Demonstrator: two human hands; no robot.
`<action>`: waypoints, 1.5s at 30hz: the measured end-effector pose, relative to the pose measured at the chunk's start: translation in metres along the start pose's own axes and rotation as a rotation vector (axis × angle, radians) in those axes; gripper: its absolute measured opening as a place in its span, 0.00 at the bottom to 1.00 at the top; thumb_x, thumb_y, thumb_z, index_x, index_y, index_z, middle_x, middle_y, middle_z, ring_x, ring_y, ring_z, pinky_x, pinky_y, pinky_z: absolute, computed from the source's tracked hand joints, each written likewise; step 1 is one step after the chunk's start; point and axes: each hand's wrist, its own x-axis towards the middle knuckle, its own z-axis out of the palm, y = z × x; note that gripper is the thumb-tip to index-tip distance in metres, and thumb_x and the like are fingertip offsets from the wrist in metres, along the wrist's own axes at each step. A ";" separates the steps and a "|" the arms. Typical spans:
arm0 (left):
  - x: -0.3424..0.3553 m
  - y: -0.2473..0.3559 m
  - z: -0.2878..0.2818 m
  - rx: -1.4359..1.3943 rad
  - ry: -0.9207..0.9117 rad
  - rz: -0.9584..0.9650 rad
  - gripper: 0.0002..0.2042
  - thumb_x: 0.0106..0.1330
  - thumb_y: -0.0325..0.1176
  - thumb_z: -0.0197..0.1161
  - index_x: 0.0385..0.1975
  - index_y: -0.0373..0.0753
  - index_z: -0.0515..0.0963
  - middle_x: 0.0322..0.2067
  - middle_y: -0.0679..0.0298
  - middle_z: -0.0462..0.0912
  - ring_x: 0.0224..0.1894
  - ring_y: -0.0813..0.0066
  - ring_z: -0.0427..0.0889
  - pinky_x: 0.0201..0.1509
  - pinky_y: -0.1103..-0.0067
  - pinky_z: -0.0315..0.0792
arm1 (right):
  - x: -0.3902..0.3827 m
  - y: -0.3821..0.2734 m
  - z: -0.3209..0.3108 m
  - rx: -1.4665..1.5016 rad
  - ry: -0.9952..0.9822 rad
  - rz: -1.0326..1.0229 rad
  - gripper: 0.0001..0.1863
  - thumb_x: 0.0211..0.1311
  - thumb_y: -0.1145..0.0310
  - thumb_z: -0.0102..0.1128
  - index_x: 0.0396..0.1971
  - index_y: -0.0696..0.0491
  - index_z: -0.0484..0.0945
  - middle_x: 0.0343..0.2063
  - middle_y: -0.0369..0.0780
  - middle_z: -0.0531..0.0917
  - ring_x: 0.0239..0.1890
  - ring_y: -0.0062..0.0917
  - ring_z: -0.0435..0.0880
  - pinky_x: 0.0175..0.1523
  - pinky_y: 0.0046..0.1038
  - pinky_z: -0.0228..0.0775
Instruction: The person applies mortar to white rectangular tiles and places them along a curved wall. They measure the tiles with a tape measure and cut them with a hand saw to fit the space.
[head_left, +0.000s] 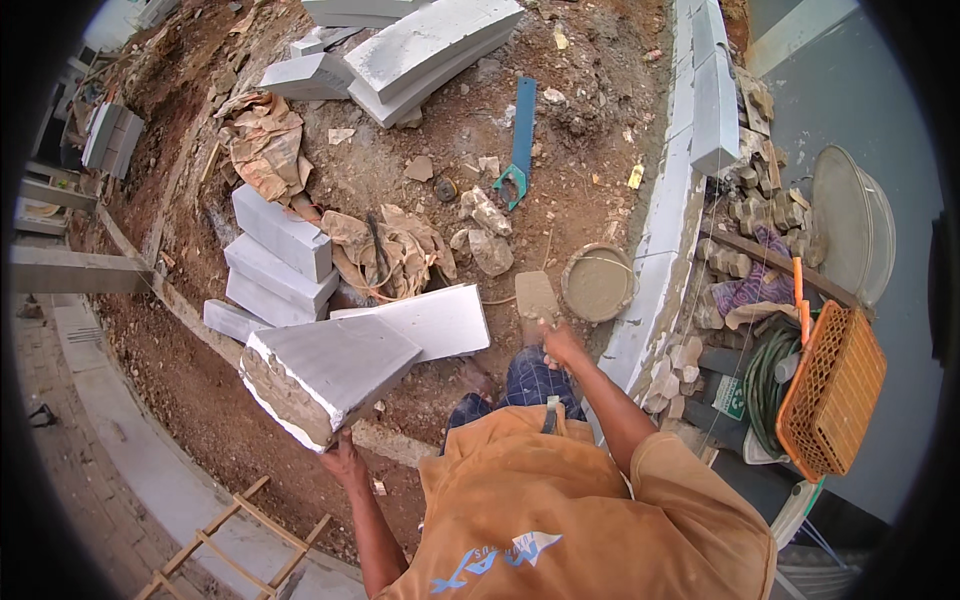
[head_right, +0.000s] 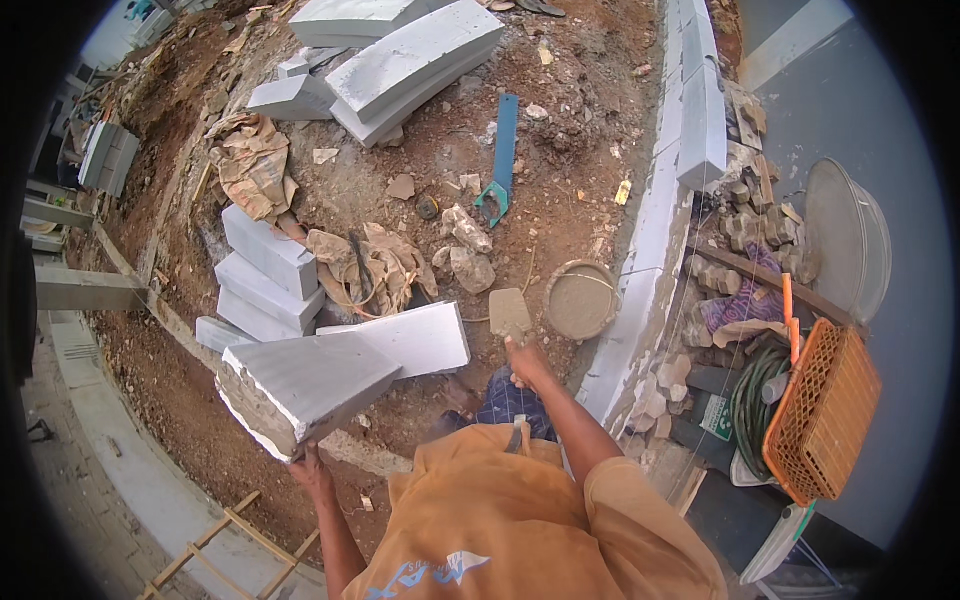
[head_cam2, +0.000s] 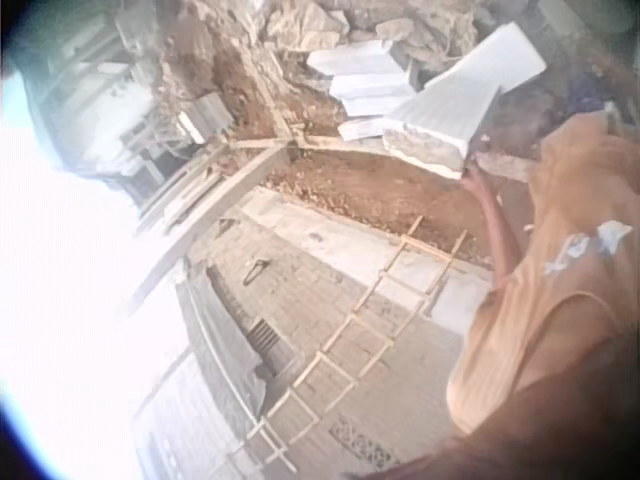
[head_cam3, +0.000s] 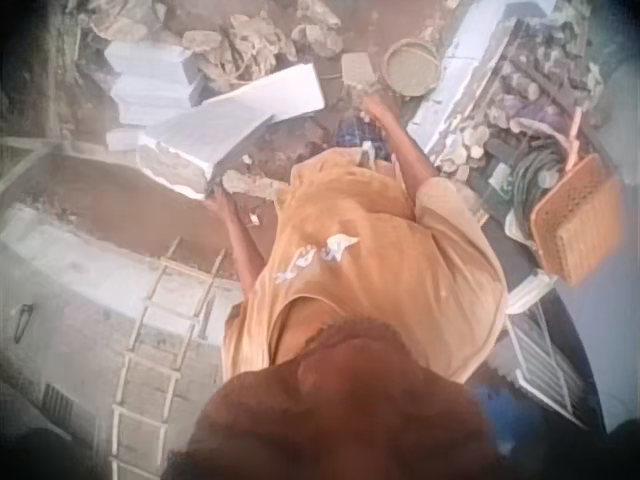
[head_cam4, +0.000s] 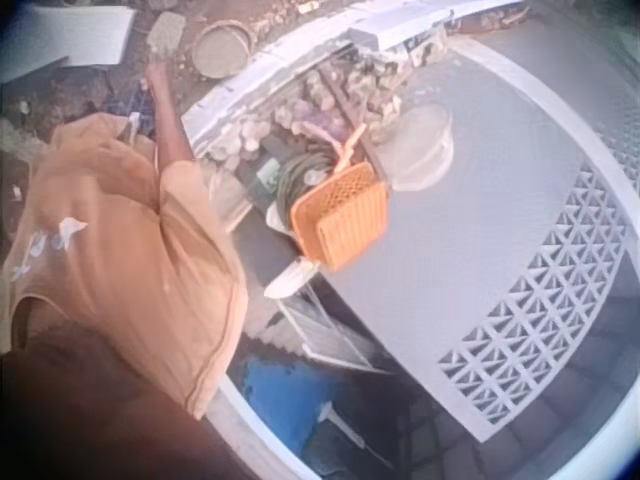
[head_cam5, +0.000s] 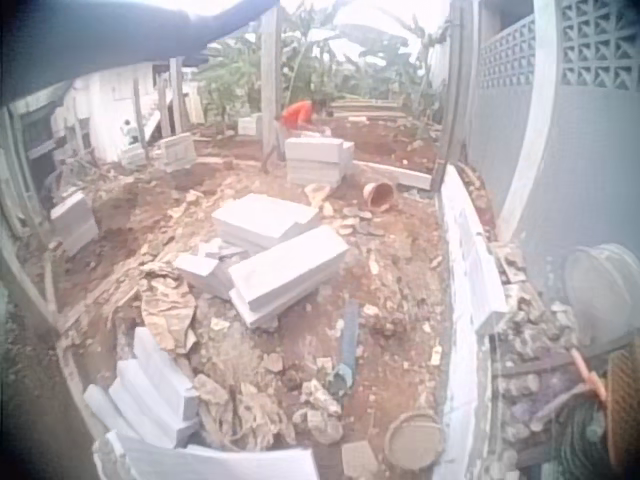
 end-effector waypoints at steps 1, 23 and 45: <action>0.005 -0.003 0.004 -0.008 -0.016 0.022 0.29 0.64 0.42 0.73 0.56 0.25 0.75 0.52 0.51 0.82 0.53 0.60 0.79 0.61 0.67 0.70 | 0.047 0.038 -0.011 -0.024 0.077 0.084 0.35 0.75 0.44 0.49 0.65 0.60 0.61 0.30 0.43 0.83 0.17 0.25 0.80 0.14 0.28 0.66; 0.016 0.086 0.093 0.080 0.061 -0.025 0.27 0.61 0.38 0.73 0.56 0.30 0.75 0.48 0.52 0.86 0.50 0.60 0.85 0.55 0.68 0.75 | 0.000 -0.110 0.146 -0.436 -0.633 -1.314 0.62 0.46 0.58 0.81 0.77 0.54 0.49 0.72 0.55 0.61 0.75 0.47 0.60 0.76 0.42 0.57; 0.352 -0.177 0.000 -0.342 -0.300 -0.153 0.45 0.72 0.73 0.38 0.77 0.42 0.54 0.75 0.54 0.60 0.72 0.57 0.66 0.72 0.65 0.62 | -0.043 -0.093 0.340 -0.187 -0.142 -1.213 0.79 0.36 0.45 0.85 0.74 0.66 0.33 0.70 0.64 0.53 0.73 0.58 0.55 0.76 0.49 0.51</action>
